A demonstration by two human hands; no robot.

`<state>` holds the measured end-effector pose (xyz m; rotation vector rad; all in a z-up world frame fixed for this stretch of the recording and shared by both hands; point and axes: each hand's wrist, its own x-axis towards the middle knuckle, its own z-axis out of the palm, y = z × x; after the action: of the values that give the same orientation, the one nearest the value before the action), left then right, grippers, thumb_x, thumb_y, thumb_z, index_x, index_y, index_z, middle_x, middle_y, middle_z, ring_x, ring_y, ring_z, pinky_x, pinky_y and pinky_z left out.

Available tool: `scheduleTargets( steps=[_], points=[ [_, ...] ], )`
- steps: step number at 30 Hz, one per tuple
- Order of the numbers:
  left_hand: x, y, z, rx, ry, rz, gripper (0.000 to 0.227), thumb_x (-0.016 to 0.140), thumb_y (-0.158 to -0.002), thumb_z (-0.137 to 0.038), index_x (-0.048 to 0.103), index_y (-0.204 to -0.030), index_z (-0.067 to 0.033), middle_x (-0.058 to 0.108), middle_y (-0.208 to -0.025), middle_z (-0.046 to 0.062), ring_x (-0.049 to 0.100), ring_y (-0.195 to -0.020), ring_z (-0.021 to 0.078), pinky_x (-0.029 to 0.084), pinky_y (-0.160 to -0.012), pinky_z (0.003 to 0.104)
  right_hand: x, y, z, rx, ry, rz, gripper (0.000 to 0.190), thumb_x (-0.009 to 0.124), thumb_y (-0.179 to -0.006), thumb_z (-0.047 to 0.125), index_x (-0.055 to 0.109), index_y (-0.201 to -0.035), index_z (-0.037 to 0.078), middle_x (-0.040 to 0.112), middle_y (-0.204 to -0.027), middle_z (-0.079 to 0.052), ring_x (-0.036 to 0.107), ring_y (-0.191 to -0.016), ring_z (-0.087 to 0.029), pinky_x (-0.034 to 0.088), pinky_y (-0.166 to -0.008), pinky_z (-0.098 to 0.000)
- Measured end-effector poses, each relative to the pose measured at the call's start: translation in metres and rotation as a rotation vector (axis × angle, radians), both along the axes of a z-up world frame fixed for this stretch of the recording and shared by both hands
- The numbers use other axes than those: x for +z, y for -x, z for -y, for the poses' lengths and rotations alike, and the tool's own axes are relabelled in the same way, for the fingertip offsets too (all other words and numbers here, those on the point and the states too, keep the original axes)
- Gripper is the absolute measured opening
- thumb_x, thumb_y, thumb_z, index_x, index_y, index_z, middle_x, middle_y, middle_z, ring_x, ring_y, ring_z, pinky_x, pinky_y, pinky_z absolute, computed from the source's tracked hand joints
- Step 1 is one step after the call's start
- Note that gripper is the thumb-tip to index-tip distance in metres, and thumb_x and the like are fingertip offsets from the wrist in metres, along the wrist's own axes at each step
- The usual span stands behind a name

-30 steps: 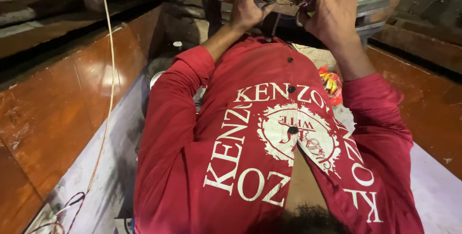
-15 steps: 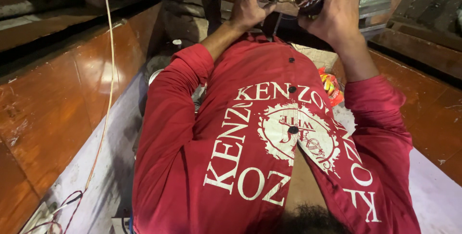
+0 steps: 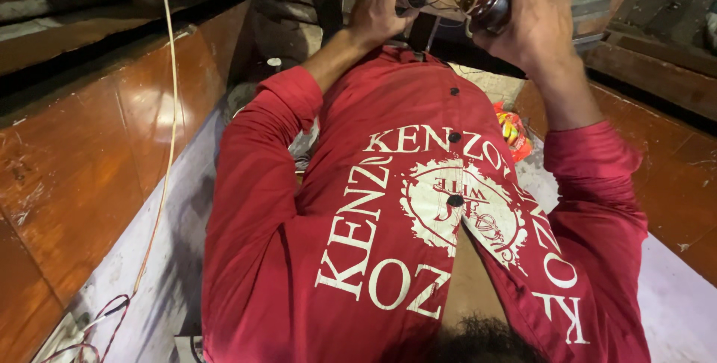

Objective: The person assembles a motor component by hand, fitting a rotor into a stator and aligning parts. The person rotates the assembly to check fit and continues to manipulate the component throughout the clip.

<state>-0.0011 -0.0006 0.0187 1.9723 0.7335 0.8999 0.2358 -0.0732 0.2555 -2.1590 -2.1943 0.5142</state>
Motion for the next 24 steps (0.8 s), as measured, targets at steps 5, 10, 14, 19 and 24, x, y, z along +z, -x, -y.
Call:
scheduleTargets(
  steps=[5,10,14,19,24],
  points=[
    [-0.015,-0.001,-0.002,-0.058,-0.068,-0.046,0.116,0.100,-0.087,-0.019,0.014,-0.165,-0.0170,0.029,-0.164,0.017,0.040,-0.150,0.0415,0.048,-0.124,0.044,0.013,0.003,-0.009,0.104,-0.050,-0.005,0.102,0.097,-0.068,0.022,0.044,-0.154,0.008,0.045,-0.141,-0.026,0.046,-0.127,-0.046,0.044,-0.105,-0.0550],
    [-0.020,-0.006,0.000,-0.063,-0.044,-0.158,0.112,0.098,-0.085,-0.030,0.018,-0.162,-0.0130,0.034,-0.158,0.021,0.042,-0.143,0.0436,0.046,-0.118,0.049,0.018,0.004,-0.016,0.197,-0.031,0.016,0.098,0.097,-0.069,0.026,0.045,-0.150,0.005,0.051,-0.139,-0.022,0.047,-0.132,-0.041,0.038,-0.115,-0.0539],
    [-0.021,-0.007,-0.001,-0.099,-0.051,-0.222,0.107,0.095,-0.089,-0.035,0.020,-0.161,-0.0092,0.042,-0.151,0.020,0.048,-0.138,0.0427,0.048,-0.115,0.050,0.020,0.004,-0.021,0.243,-0.003,0.060,0.097,0.096,-0.068,0.030,0.047,-0.147,0.005,0.054,-0.137,-0.021,0.048,-0.135,-0.040,0.037,-0.115,-0.0516],
    [-0.020,-0.012,0.000,-0.115,-0.063,-0.182,0.104,0.094,-0.090,-0.033,0.022,-0.161,-0.0099,0.045,-0.150,0.019,0.051,-0.135,0.0416,0.051,-0.111,0.048,0.019,0.001,-0.026,0.250,0.071,0.015,0.101,0.096,-0.064,0.030,0.046,-0.147,0.004,0.055,-0.138,-0.022,0.050,-0.134,-0.041,0.038,-0.113,-0.0523],
    [-0.017,-0.021,0.002,-0.120,-0.085,-0.169,0.104,0.093,-0.088,-0.035,0.023,-0.160,-0.0085,0.044,-0.148,0.023,0.052,-0.131,0.0432,0.052,-0.105,0.047,0.020,0.001,-0.031,0.281,0.056,-0.004,0.101,0.096,-0.069,0.031,0.043,-0.150,0.002,0.056,-0.137,-0.023,0.052,-0.131,-0.042,0.039,-0.115,-0.0521]
  ],
)
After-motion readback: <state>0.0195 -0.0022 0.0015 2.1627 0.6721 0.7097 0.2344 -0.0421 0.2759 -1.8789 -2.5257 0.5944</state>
